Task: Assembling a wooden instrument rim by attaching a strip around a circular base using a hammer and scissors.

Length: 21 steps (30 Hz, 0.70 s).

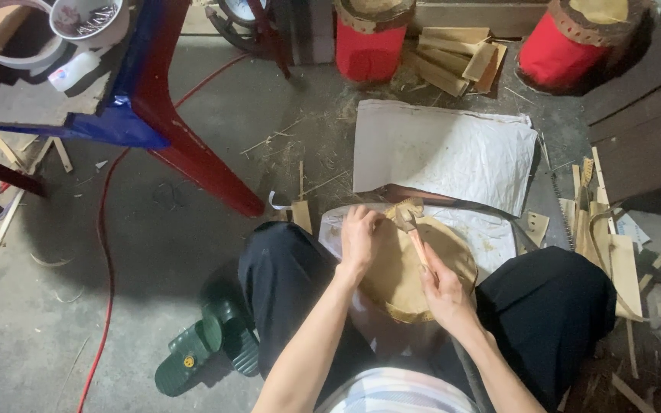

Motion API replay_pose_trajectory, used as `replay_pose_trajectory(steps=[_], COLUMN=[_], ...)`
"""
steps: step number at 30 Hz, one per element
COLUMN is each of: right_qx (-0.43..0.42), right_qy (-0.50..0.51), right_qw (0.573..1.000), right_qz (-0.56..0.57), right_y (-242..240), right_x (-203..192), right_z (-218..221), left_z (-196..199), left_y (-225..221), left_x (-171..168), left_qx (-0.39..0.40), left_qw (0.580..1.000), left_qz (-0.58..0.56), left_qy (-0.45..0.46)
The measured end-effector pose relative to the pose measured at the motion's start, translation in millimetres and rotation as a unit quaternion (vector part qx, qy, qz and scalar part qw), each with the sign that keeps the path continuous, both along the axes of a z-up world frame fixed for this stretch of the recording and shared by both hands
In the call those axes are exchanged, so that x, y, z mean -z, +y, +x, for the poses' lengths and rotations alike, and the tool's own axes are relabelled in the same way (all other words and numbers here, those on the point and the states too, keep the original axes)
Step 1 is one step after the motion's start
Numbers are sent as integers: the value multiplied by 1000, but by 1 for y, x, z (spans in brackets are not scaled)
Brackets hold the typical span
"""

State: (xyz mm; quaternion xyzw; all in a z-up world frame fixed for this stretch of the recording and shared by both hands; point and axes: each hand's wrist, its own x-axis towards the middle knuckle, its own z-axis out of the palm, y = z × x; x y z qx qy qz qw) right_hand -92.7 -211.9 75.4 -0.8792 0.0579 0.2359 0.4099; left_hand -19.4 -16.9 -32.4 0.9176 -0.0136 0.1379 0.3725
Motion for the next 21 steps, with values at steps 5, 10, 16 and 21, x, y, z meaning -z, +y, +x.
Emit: replay_pose_trajectory(steps=[5,10,16,21], right_qx=[6,35,97,237], right_qy=[-56,-27,-19,-94], right_qw=[997,997,988,952], right_qz=[50,71,122,167], right_y=[-3,-15,-35,-70], right_x=[13,45,21,-1], right_z=[-3,-2,2,4], left_z=[-2,3,17,21], left_y=[2,15,36,51], left_x=[-1,-9,40,66], left_qx=[-2,-153,-357,-416], left_qw=[998,953,792,740], left_qz=[-20,-261,-487,-505], left_qy=[-52,22,84,159])
